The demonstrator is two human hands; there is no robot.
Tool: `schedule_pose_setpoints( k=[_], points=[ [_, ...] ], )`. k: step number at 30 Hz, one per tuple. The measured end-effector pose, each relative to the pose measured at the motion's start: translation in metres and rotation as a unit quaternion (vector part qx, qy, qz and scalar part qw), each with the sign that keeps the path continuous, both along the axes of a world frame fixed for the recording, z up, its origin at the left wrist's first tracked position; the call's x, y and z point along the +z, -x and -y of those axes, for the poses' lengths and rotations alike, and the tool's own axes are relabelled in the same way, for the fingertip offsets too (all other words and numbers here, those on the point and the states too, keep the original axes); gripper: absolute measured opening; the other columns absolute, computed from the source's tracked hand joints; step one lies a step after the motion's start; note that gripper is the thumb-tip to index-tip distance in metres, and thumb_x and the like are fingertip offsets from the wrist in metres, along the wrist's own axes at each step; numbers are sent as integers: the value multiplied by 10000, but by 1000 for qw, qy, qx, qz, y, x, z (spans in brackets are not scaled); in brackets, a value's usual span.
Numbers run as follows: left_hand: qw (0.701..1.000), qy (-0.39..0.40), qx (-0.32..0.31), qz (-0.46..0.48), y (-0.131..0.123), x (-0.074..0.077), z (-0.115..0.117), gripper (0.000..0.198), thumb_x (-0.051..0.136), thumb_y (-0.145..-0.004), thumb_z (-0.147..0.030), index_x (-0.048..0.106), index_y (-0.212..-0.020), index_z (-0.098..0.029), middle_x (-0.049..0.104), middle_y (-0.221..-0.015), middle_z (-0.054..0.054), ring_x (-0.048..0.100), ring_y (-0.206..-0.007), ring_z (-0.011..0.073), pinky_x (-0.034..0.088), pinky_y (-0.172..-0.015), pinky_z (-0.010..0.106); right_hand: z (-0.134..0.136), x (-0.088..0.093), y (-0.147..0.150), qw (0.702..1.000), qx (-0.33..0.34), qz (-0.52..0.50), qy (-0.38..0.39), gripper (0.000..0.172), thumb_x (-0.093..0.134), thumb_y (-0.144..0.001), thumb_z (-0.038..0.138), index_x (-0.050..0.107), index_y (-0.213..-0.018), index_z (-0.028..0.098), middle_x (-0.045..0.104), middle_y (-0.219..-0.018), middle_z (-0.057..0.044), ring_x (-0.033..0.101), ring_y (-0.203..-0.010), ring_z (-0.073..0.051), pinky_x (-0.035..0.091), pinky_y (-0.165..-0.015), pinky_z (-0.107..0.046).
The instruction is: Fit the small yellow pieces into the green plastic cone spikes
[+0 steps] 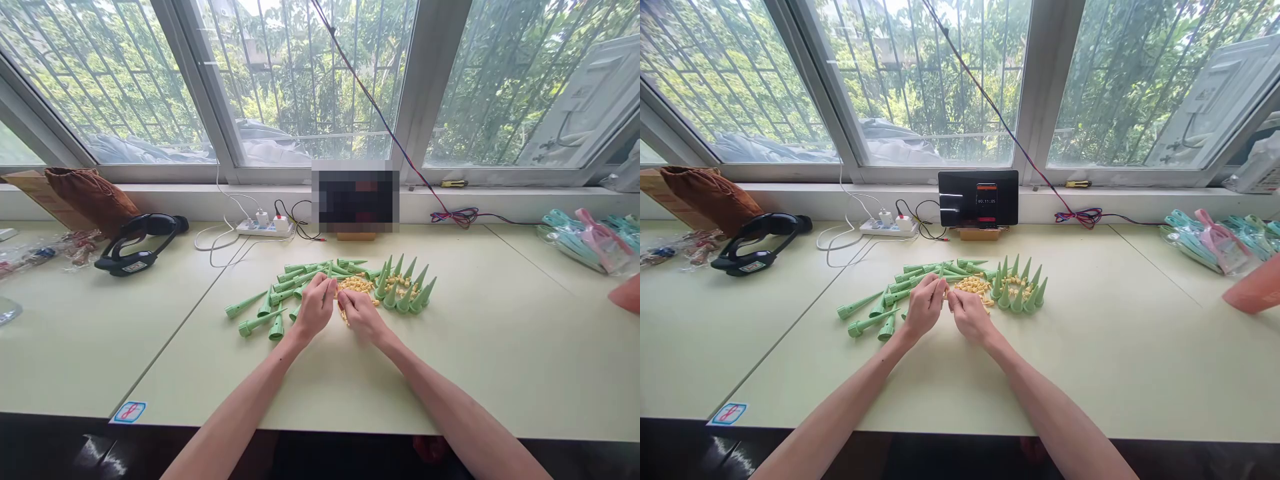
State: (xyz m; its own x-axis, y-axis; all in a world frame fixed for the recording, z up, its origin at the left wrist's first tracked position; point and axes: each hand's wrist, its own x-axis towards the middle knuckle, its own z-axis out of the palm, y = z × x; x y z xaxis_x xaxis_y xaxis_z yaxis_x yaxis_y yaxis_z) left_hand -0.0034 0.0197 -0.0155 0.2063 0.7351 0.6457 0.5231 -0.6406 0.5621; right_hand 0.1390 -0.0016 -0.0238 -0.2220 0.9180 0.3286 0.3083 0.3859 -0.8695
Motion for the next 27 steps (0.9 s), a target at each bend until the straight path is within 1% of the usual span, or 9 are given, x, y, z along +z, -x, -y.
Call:
schedule_pose_setpoints(
  k=[6,14,20,27],
  points=[
    [1000,-9,1,-3,0,0,0,395,338,-1018,-306,550,-709,-183,461,-743,23,461,-633,128,415,-622,271,0,2,0,1000,7,-10,24,452,356,-982,458,381,-610,204,403,-575,28,372,-551,-121,280,-539,-259],
    [1000,-12,-1,-5,2,-3,0,385,330,-1019,-295,549,-723,-181,453,-751,21,450,-627,124,405,-618,268,0,2,1,997,29,-50,59,479,371,-979,489,351,-588,212,383,-548,33,343,-515,-116,266,-504,-260],
    [1000,-20,-5,-4,2,-3,-1,363,337,-1015,-269,545,-730,-182,450,-754,22,448,-638,126,403,-620,266,1,4,1,995,29,-53,76,488,374,-969,513,341,-584,215,382,-514,37,336,-485,-112,264,-489,-262],
    [1000,-19,-5,-8,2,-2,-1,370,331,-1016,-281,540,-725,-185,448,-754,22,447,-632,126,410,-616,268,1,4,1,994,33,-60,83,490,375,-959,532,330,-585,219,363,-512,38,327,-473,-110,259,-473,-265]
  ],
)
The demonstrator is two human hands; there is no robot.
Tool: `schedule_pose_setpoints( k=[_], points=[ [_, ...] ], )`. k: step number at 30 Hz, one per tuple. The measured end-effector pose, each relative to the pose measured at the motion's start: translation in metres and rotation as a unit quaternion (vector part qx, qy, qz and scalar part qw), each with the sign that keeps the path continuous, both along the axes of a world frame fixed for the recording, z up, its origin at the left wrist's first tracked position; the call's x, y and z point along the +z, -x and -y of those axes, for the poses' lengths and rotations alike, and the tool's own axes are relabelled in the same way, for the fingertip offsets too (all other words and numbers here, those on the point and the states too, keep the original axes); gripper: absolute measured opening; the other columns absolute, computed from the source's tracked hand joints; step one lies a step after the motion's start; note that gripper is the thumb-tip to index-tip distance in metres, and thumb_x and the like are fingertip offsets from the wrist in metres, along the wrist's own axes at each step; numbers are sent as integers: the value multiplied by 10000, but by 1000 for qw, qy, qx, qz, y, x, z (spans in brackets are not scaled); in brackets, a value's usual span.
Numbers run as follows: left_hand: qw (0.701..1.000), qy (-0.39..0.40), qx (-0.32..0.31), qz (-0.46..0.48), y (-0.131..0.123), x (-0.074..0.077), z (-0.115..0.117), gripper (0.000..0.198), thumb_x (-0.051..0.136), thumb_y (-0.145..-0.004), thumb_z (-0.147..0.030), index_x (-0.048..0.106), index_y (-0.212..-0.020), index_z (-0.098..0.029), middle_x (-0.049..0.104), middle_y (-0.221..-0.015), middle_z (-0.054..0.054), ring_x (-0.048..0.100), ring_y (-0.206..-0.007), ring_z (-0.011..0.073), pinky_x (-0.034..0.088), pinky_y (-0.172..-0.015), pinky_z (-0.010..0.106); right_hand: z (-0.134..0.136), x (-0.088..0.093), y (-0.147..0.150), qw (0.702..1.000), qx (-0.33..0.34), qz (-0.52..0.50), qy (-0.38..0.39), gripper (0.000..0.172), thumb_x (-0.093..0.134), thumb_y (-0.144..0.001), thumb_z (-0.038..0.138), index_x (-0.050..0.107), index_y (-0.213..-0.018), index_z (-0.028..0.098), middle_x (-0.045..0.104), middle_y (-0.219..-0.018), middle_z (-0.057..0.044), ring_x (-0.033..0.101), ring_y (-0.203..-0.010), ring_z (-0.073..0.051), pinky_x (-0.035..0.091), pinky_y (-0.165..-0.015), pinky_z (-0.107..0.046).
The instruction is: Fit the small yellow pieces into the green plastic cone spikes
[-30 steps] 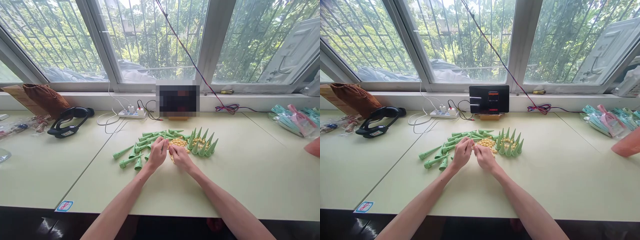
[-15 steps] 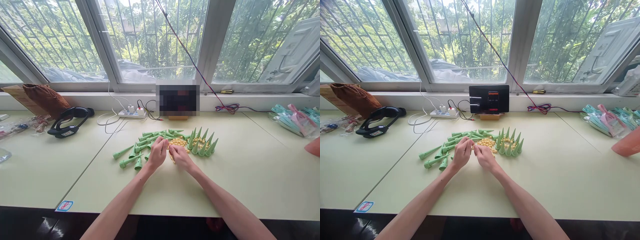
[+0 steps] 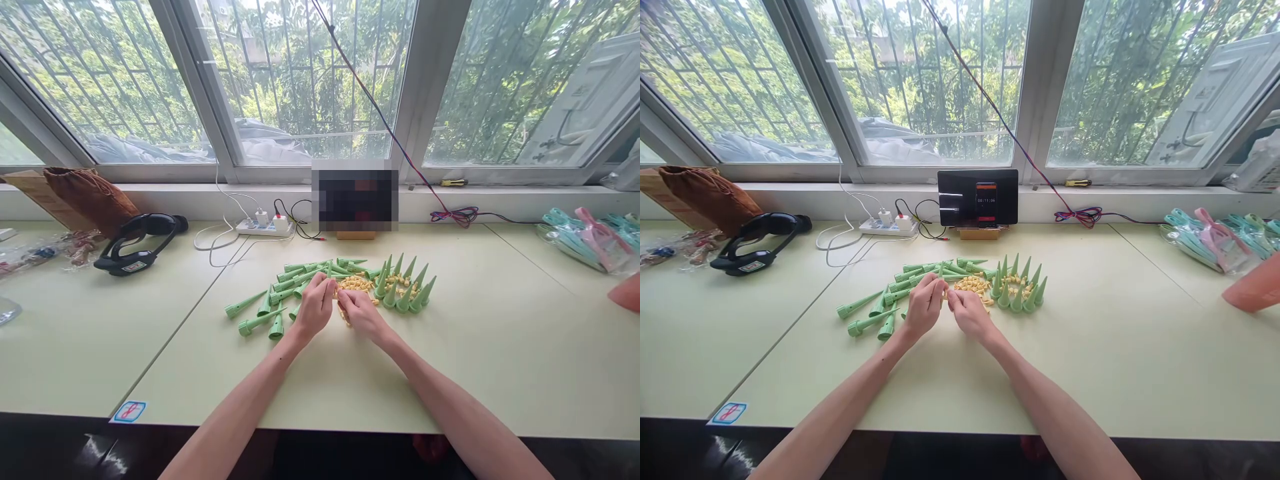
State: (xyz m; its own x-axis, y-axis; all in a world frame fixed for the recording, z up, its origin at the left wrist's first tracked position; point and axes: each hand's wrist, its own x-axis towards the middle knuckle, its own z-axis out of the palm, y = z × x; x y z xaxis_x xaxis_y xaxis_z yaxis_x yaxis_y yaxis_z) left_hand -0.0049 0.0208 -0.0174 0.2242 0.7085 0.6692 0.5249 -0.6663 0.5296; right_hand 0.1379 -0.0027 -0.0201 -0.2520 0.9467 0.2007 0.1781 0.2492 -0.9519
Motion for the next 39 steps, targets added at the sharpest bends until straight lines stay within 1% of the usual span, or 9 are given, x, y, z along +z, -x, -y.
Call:
schedule_pose_setpoints(
  k=[12,17,20,23,25,29,32,36,39],
  points=[
    [1000,-4,6,-8,1,0,1,379,336,-1012,-292,552,-719,-184,456,-754,28,454,-639,131,412,-611,265,-1,-2,1,998,14,-41,44,497,402,-935,578,296,-602,225,296,-536,46,272,-460,-98,238,-430,-256],
    [1000,25,2,17,-1,2,1,409,333,-1014,-352,595,-752,-180,522,-785,43,486,-646,129,444,-632,272,-1,-1,1,996,5,-54,64,506,402,-929,607,305,-608,228,295,-514,53,282,-438,-99,242,-421,-257],
    [991,102,-23,79,-3,6,2,398,309,-1018,-410,630,-948,-186,591,-865,54,526,-624,114,470,-571,248,-1,0,1,997,-26,-55,47,514,397,-930,619,331,-606,225,317,-518,50,301,-442,-103,259,-431,-260],
    [968,194,-47,154,-4,8,1,367,325,-1008,-448,543,-1209,-232,629,-926,43,492,-510,76,432,-426,199,0,1,2,998,-47,-45,22,521,386,-942,613,368,-600,219,344,-517,42,328,-454,-109,277,-451,-264],
    [952,234,-63,187,-4,9,-1,369,376,-992,-457,491,-1271,-245,638,-922,35,452,-452,56,411,-374,181,1,2,2,998,-51,-37,3,522,379,-953,598,396,-599,215,372,-517,36,351,-465,-114,291,-470,-265],
    [925,286,-114,222,-3,8,-6,387,471,-950,-457,492,-1250,-213,643,-886,35,514,-485,75,446,-372,192,4,4,3,997,-65,-5,-43,500,395,-962,562,435,-612,207,436,-552,23,392,-504,-119,310,-511,-265],
    [915,300,-131,234,-2,8,-8,380,503,-931,-460,516,-1219,-211,639,-863,25,553,-521,99,463,-396,219,6,5,3,996,-58,16,-63,470,425,-958,544,462,-631,209,413,-523,42,363,-484,-113,314,-522,-265],
    [931,285,-108,200,-1,8,-8,319,526,-922,-459,608,-1091,-201,571,-698,-12,508,-519,105,418,-441,229,8,6,3,994,-50,31,-93,421,511,-929,517,460,-646,209,418,-532,50,354,-491,-107,310,-529,-262],
    [938,276,-110,177,-2,7,-7,293,538,-918,-456,642,-1005,-196,577,-713,0,522,-596,122,419,-520,242,8,5,3,991,-58,41,-111,405,539,-919,490,430,-648,209,437,-561,42,357,-515,-108,281,-513,-259]
  ],
)
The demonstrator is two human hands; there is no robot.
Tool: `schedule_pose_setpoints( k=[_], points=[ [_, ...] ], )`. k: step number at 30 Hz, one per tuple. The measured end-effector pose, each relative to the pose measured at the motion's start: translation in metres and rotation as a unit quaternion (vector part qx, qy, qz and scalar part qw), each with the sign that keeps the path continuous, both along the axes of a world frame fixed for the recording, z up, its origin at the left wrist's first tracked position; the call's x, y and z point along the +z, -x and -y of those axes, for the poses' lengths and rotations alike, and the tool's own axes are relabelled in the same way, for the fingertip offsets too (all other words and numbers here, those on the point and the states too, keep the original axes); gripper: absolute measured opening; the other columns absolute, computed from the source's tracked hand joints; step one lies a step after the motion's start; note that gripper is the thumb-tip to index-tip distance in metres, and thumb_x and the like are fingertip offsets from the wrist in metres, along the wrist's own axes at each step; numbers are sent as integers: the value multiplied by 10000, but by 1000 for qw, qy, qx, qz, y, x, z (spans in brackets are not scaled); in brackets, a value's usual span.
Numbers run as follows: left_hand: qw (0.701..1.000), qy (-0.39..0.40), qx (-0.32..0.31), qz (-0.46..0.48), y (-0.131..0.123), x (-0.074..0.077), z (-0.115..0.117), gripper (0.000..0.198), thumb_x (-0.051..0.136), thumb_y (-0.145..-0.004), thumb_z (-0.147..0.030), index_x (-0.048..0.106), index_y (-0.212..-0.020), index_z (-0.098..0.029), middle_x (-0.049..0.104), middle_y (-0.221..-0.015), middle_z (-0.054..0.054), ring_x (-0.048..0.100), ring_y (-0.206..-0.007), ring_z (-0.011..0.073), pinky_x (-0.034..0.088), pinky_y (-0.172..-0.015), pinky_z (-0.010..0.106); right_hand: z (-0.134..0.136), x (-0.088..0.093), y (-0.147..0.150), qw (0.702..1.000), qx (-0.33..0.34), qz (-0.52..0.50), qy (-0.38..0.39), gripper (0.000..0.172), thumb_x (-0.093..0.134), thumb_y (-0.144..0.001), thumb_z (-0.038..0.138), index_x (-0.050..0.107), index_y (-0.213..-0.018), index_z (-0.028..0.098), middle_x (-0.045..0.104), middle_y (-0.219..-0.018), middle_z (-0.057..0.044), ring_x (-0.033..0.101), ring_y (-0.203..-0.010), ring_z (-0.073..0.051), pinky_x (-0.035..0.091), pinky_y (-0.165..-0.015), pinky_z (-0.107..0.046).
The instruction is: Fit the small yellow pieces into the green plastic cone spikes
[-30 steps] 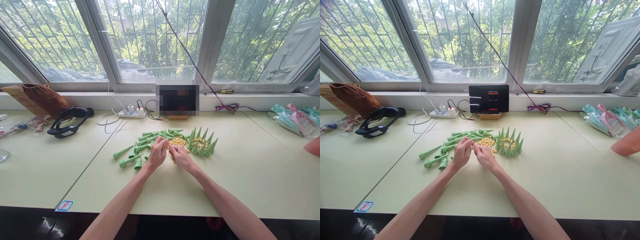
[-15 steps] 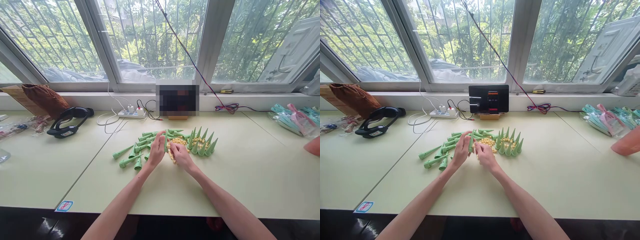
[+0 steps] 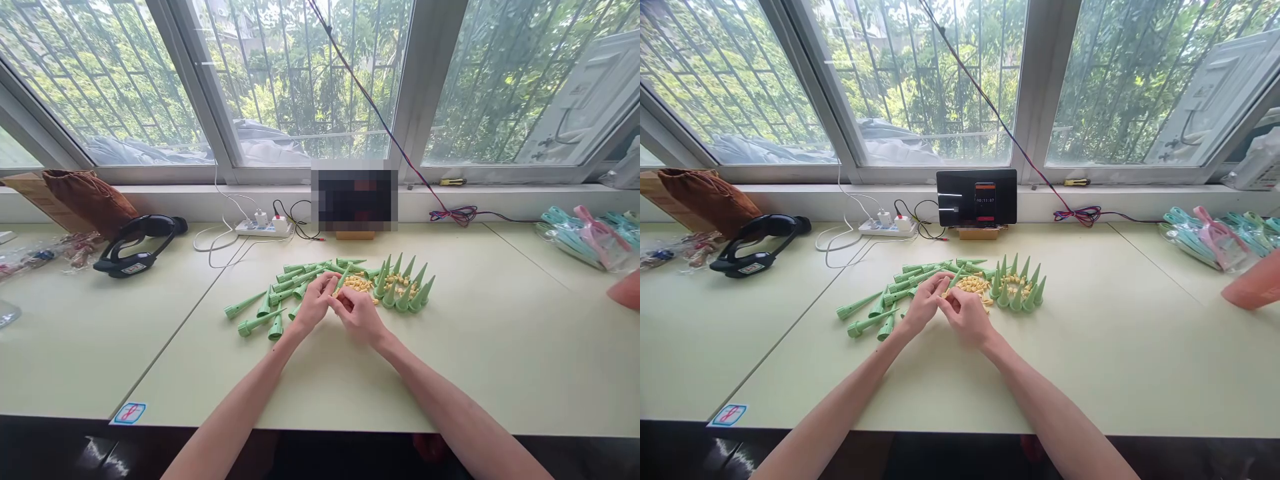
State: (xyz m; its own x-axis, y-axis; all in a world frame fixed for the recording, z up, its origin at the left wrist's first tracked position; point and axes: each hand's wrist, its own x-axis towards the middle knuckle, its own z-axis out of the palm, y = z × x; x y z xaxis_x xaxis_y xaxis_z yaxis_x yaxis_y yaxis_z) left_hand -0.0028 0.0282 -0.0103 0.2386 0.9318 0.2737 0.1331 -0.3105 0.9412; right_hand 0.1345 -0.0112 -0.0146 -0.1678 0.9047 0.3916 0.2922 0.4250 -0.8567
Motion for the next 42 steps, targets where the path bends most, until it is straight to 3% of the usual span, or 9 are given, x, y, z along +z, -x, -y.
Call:
schedule_pose_setpoints(
  k=[4,13,25,36,42],
  points=[
    [1000,19,-17,7,-1,-1,1,303,531,-921,-468,629,-1009,-196,565,-739,6,525,-650,137,413,-569,250,-1,-2,0,1000,-8,10,-18,395,534,-925,457,416,-643,206,442,-560,43,361,-516,-104,277,-519,-255],
    [1000,12,28,-2,-1,-3,1,309,501,-937,-467,614,-1023,-193,396,-636,-36,340,-574,105,298,-532,233,-2,-6,0,999,-25,13,-33,349,561,-910,428,442,-672,203,430,-556,52,352,-507,-97,264,-505,-244],
    [996,37,42,67,-1,1,-1,401,569,-873,-525,614,-1070,-178,566,-832,25,519,-677,131,474,-541,234,-4,-9,-1,997,-62,22,-39,236,489,-946,383,508,-791,206,416,-539,67,366,-471,-108,293,-503,-244],
    [998,33,-24,46,1,8,3,225,652,-839,-398,624,-861,-176,538,-769,3,500,-679,117,430,-527,215,-8,-9,-5,999,-31,20,-14,269,487,-961,422,590,-849,200,426,-544,58,377,-475,-114,288,-502,-245],
    [999,33,-30,32,2,8,3,222,657,-823,-396,629,-844,-177,541,-758,5,499,-675,124,414,-524,225,-10,-12,-8,999,-20,23,-20,291,482,-958,362,507,-715,205,381,-551,54,334,-491,-110,249,-501,-250]
  ],
)
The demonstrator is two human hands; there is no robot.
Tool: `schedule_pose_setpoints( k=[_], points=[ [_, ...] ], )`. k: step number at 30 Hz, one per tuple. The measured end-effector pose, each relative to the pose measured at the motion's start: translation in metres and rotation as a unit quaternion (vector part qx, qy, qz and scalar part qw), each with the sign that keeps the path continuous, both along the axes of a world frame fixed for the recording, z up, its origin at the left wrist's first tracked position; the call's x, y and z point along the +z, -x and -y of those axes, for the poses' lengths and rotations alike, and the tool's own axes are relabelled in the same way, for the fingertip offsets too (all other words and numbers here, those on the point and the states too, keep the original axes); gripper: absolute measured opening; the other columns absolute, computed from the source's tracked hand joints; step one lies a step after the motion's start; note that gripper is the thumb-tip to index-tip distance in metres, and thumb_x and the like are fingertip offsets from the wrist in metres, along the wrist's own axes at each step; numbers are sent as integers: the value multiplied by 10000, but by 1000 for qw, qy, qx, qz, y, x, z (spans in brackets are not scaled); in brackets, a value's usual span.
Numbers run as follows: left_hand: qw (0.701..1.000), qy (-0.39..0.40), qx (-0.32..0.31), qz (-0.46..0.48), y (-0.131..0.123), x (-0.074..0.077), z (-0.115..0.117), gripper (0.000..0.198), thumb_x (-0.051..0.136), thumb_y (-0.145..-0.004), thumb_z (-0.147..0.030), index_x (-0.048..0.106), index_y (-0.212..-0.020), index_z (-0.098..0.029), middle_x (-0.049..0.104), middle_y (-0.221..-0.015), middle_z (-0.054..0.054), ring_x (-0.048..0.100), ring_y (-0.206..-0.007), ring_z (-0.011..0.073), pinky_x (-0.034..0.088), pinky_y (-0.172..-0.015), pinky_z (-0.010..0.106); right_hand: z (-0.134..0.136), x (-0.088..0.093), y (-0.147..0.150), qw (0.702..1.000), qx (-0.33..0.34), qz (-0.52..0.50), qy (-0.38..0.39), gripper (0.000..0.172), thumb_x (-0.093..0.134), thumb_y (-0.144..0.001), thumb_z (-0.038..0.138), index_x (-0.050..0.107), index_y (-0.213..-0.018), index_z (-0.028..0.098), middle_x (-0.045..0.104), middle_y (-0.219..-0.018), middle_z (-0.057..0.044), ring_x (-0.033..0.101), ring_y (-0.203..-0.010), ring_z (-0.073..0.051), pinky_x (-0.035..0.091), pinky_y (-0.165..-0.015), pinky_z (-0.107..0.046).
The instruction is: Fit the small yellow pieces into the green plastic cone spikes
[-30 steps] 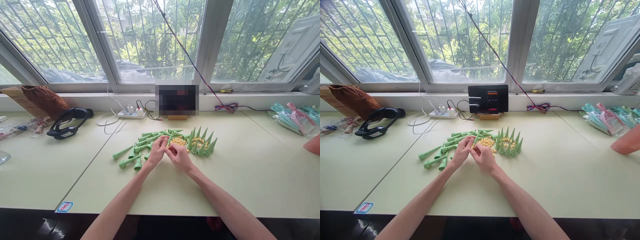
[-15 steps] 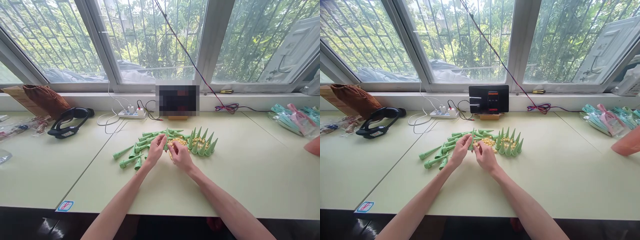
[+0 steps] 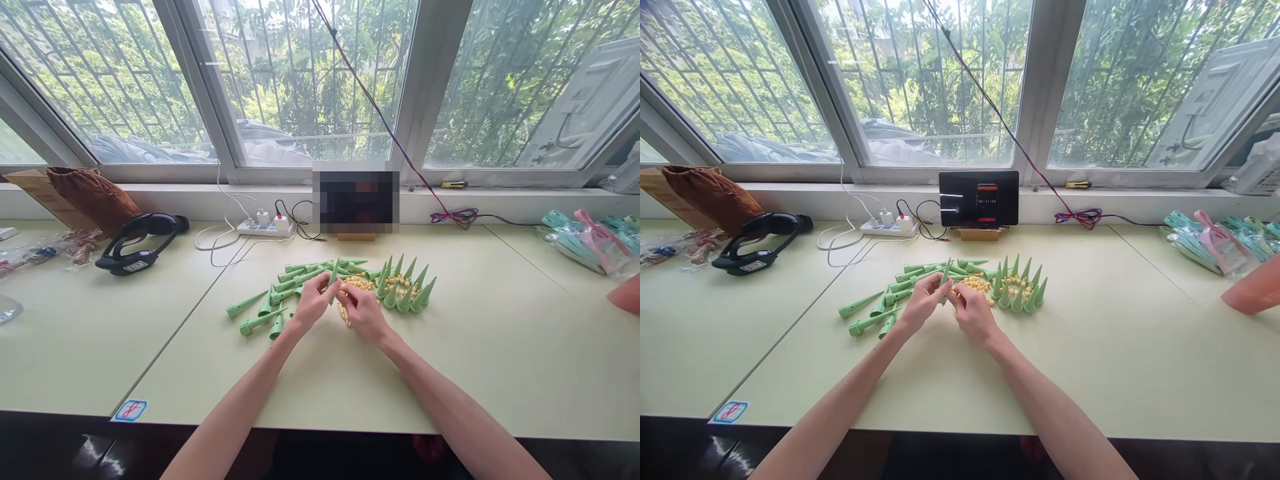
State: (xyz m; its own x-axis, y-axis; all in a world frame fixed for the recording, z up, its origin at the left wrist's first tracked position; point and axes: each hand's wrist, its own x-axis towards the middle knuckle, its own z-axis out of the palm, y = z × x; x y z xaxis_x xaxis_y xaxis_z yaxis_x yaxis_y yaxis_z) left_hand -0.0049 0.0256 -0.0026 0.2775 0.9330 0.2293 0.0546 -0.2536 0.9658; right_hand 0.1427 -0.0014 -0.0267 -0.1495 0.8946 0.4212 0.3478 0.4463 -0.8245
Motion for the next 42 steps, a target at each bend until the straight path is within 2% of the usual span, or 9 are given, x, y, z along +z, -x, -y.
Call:
schedule_pose_setpoints(
  k=[7,18,29,38,42],
  points=[
    [1000,3,8,-3,-1,2,2,224,673,-804,-388,608,-791,-175,519,-701,-10,453,-605,108,369,-494,224,-2,-1,1,1000,13,-10,2,323,479,-949,357,453,-666,203,357,-571,47,293,-515,-111,225,-505,-261],
    [999,30,12,40,-2,3,3,266,697,-769,-427,623,-786,-172,531,-704,1,456,-621,112,362,-520,229,1,3,3,999,8,-29,16,346,490,-933,412,527,-660,204,348,-552,43,301,-509,-116,223,-500,-262],
    [996,54,9,68,-2,4,5,230,712,-768,-379,631,-789,-164,502,-717,1,426,-634,104,334,-528,225,2,6,5,998,20,-53,35,379,511,-926,433,507,-627,199,326,-563,48,290,-526,-113,206,-506,-262],
    [996,52,7,65,-1,2,4,254,711,-771,-405,635,-791,-163,496,-721,13,413,-633,106,325,-521,225,3,7,6,995,28,-70,58,411,523,-908,467,457,-599,204,338,-558,45,289,-519,-112,213,-494,-263],
    [997,46,9,60,-1,2,4,292,713,-757,-449,644,-788,-167,498,-710,12,417,-623,108,334,-517,231,3,7,7,994,31,-76,66,396,521,-903,474,491,-614,205,342,-551,44,296,-512,-115,218,-487,-262]
  ],
)
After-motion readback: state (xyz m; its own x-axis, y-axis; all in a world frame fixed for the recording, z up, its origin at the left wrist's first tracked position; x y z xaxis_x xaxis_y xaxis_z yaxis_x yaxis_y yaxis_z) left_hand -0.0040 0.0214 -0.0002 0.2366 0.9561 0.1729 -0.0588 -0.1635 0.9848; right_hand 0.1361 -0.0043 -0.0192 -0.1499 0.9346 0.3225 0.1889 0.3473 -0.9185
